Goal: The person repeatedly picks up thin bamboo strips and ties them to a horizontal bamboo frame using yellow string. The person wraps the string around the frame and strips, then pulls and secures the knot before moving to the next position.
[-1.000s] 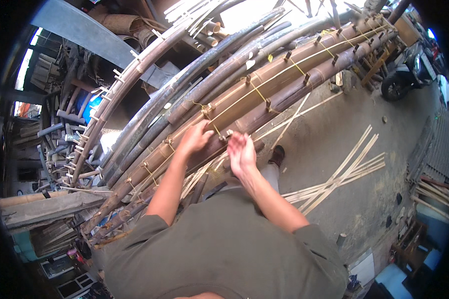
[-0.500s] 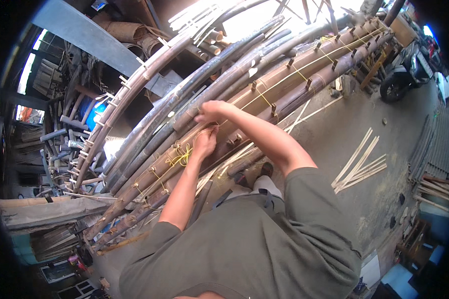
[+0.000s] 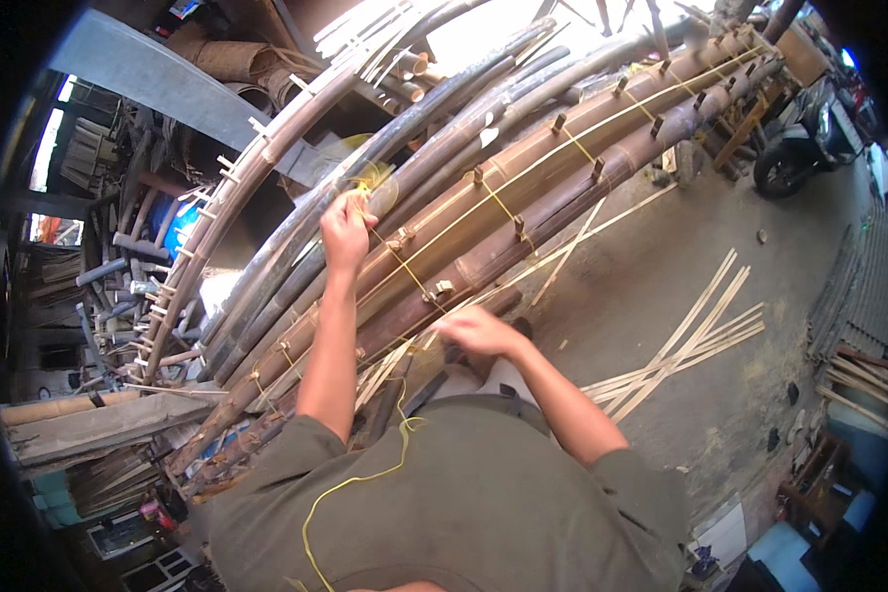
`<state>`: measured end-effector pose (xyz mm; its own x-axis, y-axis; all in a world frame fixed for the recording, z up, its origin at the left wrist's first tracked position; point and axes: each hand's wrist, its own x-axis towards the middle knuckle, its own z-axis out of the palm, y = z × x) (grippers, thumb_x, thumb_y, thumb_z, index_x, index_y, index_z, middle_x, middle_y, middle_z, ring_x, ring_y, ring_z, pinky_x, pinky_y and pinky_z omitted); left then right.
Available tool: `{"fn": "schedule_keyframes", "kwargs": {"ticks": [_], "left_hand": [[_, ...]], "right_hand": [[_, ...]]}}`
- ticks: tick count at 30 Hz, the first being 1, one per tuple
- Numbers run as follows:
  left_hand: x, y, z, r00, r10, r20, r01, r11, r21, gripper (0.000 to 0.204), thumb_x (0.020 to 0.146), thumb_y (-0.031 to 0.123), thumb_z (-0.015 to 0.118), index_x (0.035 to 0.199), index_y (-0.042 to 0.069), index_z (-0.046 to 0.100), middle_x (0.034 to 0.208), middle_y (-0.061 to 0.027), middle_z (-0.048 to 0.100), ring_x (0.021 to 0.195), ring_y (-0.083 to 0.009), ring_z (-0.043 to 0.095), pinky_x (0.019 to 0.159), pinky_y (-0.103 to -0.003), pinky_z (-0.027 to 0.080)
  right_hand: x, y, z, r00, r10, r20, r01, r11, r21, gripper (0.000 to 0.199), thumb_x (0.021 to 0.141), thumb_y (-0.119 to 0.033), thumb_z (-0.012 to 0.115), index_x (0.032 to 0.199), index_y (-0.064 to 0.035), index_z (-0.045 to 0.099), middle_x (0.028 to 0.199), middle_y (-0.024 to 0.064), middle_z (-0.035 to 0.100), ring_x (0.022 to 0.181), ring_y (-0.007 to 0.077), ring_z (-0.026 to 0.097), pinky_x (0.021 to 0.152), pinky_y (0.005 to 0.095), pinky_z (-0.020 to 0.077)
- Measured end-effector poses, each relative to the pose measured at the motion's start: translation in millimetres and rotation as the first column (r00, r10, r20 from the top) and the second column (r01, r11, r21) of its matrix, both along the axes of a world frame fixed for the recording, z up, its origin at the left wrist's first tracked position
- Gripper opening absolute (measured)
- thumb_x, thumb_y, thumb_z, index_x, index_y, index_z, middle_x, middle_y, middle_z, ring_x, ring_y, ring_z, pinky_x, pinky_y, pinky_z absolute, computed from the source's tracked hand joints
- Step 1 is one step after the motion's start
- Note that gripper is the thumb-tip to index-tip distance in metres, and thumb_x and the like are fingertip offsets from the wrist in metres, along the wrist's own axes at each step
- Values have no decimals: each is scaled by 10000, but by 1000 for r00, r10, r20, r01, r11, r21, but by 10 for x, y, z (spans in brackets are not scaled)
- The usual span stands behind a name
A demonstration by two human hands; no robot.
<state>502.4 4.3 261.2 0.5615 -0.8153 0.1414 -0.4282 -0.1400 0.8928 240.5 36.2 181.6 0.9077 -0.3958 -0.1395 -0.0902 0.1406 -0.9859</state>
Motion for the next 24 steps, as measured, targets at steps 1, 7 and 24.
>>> {"fn": "schedule_keyframes", "kwargs": {"ticks": [1,7,24], "left_hand": [[230,-127,-157,997,65,42,-66,997,42,210,972,142,498,954,27,673,730,-98,684,638,-205,662,586,-357,509],[453,-166,-866,931,-1,366,-126,937,325,286,954,288,473,1018,76,654,957,-251,668,928,-462,630,806,-551,492],[468,2295,-382,913,-290,286,23,738,674,444,894,327,632,1292,167,520,1105,-155,673,1087,-311,620,968,-498,330]], "right_hand": [[-199,-50,16,957,-257,-132,288,883,370,318,973,-241,548,719,-55,589,683,-6,583,561,125,517,570,267,492],[-2164,221,-1488,-258,-895,-364,502,-446,741,400,1019,-399,414,731,-132,495,654,-12,552,684,148,542,895,404,469],[2066,1820,421,394,-918,48,549,277,788,239,997,-205,435,800,-115,538,761,10,542,709,119,530,683,265,465]]}}
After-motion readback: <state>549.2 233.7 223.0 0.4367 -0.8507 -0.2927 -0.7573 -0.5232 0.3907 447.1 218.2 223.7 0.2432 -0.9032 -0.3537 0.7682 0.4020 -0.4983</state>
